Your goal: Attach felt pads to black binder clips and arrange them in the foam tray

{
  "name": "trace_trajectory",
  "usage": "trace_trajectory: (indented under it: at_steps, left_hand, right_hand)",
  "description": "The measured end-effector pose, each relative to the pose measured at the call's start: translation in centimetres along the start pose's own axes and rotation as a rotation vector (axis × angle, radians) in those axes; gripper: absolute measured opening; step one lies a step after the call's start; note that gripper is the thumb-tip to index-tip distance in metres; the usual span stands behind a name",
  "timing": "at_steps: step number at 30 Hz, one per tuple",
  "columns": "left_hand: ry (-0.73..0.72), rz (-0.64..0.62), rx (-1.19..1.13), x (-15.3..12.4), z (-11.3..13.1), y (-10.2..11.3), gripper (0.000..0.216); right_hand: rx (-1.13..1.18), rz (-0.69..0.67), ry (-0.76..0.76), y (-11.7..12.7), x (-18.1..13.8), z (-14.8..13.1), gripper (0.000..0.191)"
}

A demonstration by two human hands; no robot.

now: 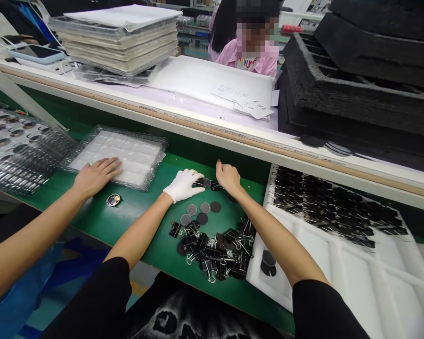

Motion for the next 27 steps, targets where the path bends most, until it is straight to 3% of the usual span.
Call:
trace_trajectory:
  at_steps: [2,4,15,27]
  left_hand:
    - [-0.008,-0.023,0.015,1.3,0.6,-1.8,0.049]
    - [-0.014,-0.04,0.036,1.5,0.3,-2.4,0.047]
    - [0.046,-0.078,0.001,0.6,-0.6,-2.5,0.047]
    - [0.039,-0.058,-0.018,0.9,-0.3,-3.1,0.047]
  right_hand:
    - [0.011,0.019,-0.006,-0.6,0.4,-0.4,0.059]
    - [0.006,0.049,-0.009,-1.1,0.8,-0.6,0.05]
    - [0.088,0.097,-0.107,-2.6,2.2,2.1,0.037]
    - [0.081,0.116,-0.117,-2.9,2.5,3.2,0.042]
Point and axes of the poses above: each hand's wrist, its own x-axis towards the middle knuckle, its own y-axis out of the back of the hand, z = x × y, the point moved 9 cm from there along x, towards the middle knuckle, and after that the axes turned 12 degrees about -y, right-handed, at the moved point
